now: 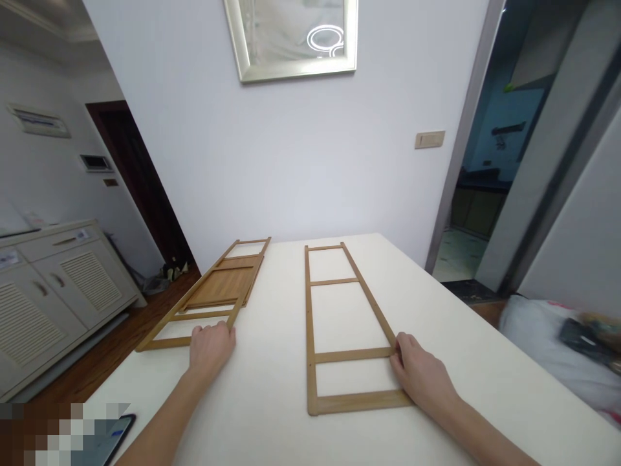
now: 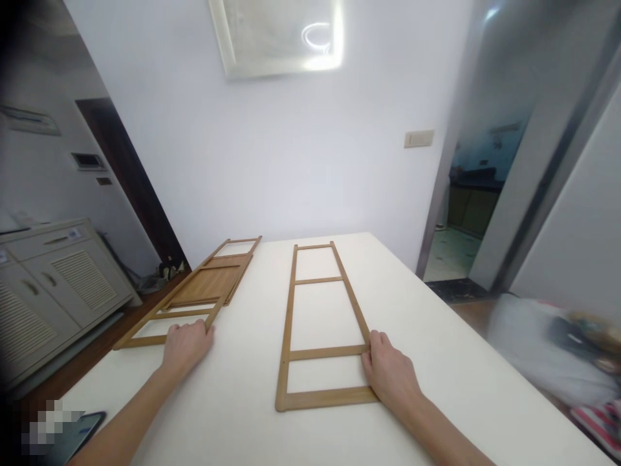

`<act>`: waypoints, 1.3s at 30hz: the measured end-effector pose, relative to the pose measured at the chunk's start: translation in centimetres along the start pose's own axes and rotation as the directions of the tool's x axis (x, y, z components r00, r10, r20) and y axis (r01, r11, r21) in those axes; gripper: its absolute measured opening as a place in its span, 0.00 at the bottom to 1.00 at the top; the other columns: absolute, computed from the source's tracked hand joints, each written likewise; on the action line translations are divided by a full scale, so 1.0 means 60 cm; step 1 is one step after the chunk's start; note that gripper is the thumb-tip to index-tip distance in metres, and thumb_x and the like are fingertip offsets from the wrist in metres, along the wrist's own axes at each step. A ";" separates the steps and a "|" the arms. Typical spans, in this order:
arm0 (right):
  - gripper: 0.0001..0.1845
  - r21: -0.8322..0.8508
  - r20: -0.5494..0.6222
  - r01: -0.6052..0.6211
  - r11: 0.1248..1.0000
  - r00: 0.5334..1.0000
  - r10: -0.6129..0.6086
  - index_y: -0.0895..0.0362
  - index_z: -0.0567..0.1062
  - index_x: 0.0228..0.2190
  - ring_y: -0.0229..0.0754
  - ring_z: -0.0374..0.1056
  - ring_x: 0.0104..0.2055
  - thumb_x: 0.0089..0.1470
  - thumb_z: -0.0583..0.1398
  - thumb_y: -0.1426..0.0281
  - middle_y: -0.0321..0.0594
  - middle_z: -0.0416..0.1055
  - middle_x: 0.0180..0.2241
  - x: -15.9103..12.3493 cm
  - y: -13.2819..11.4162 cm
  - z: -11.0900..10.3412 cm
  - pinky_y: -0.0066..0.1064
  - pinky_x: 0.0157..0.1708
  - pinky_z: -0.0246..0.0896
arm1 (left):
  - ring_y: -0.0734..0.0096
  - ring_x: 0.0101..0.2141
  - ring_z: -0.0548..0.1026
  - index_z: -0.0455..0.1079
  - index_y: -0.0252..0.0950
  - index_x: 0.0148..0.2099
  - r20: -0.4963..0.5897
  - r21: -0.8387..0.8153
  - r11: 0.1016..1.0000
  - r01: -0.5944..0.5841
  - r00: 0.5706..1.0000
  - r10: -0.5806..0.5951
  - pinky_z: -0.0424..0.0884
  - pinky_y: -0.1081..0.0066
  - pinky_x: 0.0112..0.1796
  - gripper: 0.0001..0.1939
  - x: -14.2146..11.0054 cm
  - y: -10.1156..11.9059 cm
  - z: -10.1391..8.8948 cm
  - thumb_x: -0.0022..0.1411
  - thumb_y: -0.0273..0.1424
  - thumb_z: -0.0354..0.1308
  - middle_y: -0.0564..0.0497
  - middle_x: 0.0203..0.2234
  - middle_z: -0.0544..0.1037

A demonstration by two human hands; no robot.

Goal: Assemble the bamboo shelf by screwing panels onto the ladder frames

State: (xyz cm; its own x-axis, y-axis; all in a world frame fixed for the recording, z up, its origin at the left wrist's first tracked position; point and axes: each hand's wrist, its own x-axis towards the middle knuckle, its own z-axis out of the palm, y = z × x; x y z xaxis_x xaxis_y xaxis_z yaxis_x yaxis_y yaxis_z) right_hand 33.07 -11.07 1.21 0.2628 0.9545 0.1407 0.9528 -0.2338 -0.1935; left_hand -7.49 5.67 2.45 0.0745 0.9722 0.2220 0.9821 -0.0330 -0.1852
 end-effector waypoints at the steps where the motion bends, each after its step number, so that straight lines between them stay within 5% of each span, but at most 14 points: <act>1: 0.03 0.001 -0.004 0.001 1.000 1.000 -0.001 0.55 0.59 0.32 0.39 0.65 0.27 0.59 0.47 0.71 0.39 0.66 0.35 0.000 0.000 0.001 0.29 0.23 0.41 | 0.51 0.33 0.77 0.73 0.26 0.36 -0.003 0.008 1.000 -0.018 1.000 0.018 0.60 0.57 0.42 0.21 0.001 0.001 -0.003 0.63 0.35 0.42 0.36 0.28 0.79; 6: 0.04 0.003 -0.011 -0.001 1.000 1.000 0.001 0.55 0.60 0.33 0.39 0.65 0.27 0.59 0.47 0.73 0.40 0.66 0.35 -0.001 0.000 -0.001 0.30 0.23 0.40 | 0.48 0.32 0.77 0.71 0.25 0.37 -0.042 0.053 0.994 -0.094 0.995 0.096 0.62 0.61 0.33 0.20 0.004 0.009 -0.032 0.64 0.30 0.39 0.35 0.28 0.78; 12: 0.05 -0.030 -0.013 0.012 0.999 1.000 -0.012 0.56 0.61 0.34 0.40 0.67 0.27 0.58 0.47 0.74 0.41 0.66 0.34 -0.006 -0.005 -0.012 0.29 0.21 0.41 | 0.52 0.32 0.75 0.72 0.28 0.34 -0.125 0.112 0.977 -0.180 0.973 0.194 0.62 0.61 0.36 0.18 -0.020 0.033 -0.069 0.62 0.23 0.40 0.37 0.27 0.77; 21: 0.10 -0.204 -0.007 -0.016 0.979 1.000 0.015 0.63 0.68 0.33 0.49 0.72 0.32 0.56 0.48 0.80 0.50 0.68 0.31 -0.001 -0.004 -0.007 0.31 0.26 0.56 | 0.56 0.27 0.72 0.69 0.33 0.29 -0.356 0.086 0.963 -0.256 0.895 0.270 0.62 0.61 0.32 0.14 -0.090 0.132 -0.092 0.62 0.24 0.43 0.44 0.21 0.73; 29: 0.14 -0.201 -0.092 -0.165 0.966 0.985 0.149 0.64 0.70 0.35 0.51 0.71 0.35 0.57 0.45 0.81 0.52 0.68 0.34 0.025 0.060 -0.029 0.35 0.29 0.58 | 0.60 0.26 0.70 0.66 0.35 0.27 -0.447 0.019 0.943 -0.332 0.841 0.305 0.61 0.62 0.32 0.13 -0.148 0.223 -0.088 0.58 0.18 0.46 0.47 0.20 0.70; 39: 0.18 -0.146 -0.113 -0.303 0.942 0.951 0.289 0.66 0.72 0.38 0.51 0.70 0.38 0.56 0.44 0.80 0.56 0.67 0.36 0.038 0.136 -0.045 0.37 0.31 0.58 | 0.59 0.27 0.70 0.68 0.34 0.28 -0.408 -0.083 0.938 -0.338 0.870 0.278 0.61 0.61 0.33 0.13 -0.188 0.299 -0.081 0.56 0.15 0.47 0.47 0.20 0.71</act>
State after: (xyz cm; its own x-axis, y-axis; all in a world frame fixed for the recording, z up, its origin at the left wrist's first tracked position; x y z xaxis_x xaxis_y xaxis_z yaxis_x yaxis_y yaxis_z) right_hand 41.85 -11.28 2.56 0.5421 0.8191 0.1875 0.8397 -0.5367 -0.0833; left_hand 10.15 -7.00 1.24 0.4078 0.7420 0.5321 0.9099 -0.3786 -0.1695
